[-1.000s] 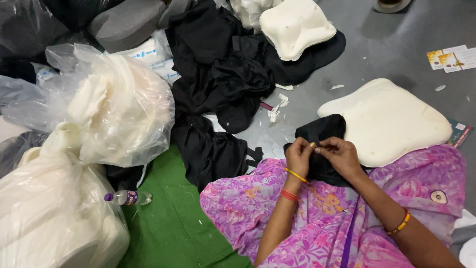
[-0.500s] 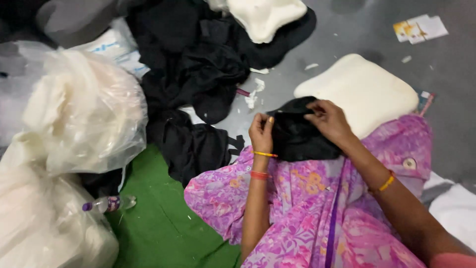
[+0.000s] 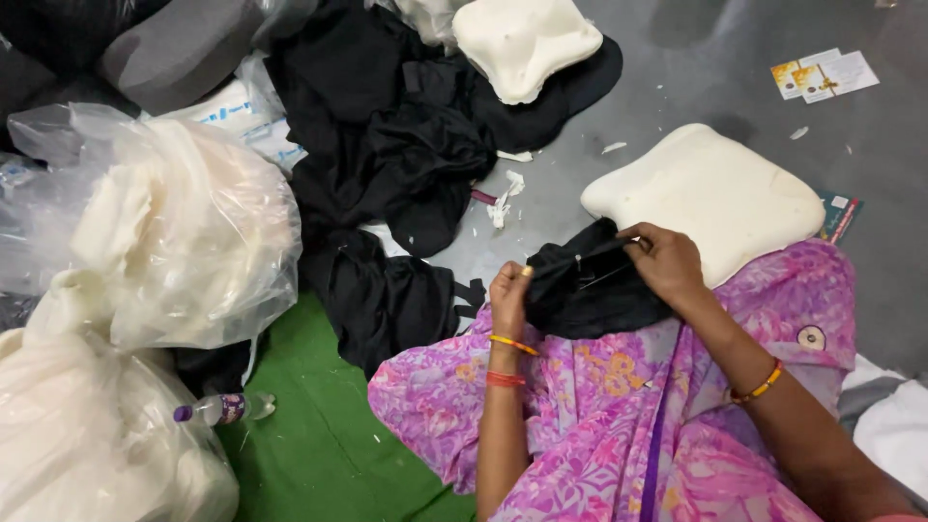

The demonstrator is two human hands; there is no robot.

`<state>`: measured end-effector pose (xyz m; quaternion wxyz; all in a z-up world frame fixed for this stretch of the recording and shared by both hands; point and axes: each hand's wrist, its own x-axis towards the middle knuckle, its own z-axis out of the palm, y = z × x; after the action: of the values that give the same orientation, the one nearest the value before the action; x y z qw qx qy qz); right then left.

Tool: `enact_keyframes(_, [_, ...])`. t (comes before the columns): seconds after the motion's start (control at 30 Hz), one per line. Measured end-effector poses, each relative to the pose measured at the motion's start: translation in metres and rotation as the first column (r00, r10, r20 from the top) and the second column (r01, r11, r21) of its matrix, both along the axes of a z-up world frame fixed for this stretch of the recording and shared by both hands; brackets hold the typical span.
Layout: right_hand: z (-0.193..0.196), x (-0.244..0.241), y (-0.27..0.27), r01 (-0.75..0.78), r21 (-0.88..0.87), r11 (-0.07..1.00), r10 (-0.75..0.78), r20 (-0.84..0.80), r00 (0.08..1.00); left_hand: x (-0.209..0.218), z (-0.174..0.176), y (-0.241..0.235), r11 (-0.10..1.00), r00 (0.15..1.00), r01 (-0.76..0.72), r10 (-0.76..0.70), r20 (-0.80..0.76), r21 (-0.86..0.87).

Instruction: Putting black fabric covers over white foam ergonomic pillows.

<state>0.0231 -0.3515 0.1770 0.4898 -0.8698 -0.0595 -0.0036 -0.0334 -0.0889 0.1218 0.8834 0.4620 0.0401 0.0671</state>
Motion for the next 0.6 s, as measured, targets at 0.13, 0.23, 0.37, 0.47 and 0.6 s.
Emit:
enact_keyframes(0.13, [0.011, -0.013, 0.012, -0.062, -0.099, 0.993, 0.069, 0.078, 0.995, -0.009, 0.051, -0.024, 0.775, 0.997, -0.043, 0.074, -0.023, 0.63])
enact_keyframes(0.23, [0.026, -0.023, 0.025, -0.082, -0.249, 0.965, 0.164, 0.328, 0.93, -0.017, 0.07, -0.038, 0.161, 0.986, -0.01, 0.165, -0.017, 0.987])
enact_keyframes(0.37, [0.0, -0.002, 0.04, -0.035, -0.371, 0.928, 0.258, 0.572, 0.779, -0.014, 0.088, -0.048, 0.368, 0.986, -0.12, 0.153, 0.068, 0.922])
enact_keyframes(0.47, [-0.01, 0.008, 0.037, -0.072, -0.432, 0.899, 0.315, 0.524, 0.791, -0.017, 0.105, -0.04, 0.326, 0.977, -0.181, 0.165, 0.132, 0.928])
enact_keyframes(0.6, [0.03, 0.014, 0.031, -0.143, -0.462, 0.875, 0.395, 0.512, 0.763, -0.014, 0.126, -0.033, 0.245, 0.935, -0.199, 0.338, 0.109, 0.949])
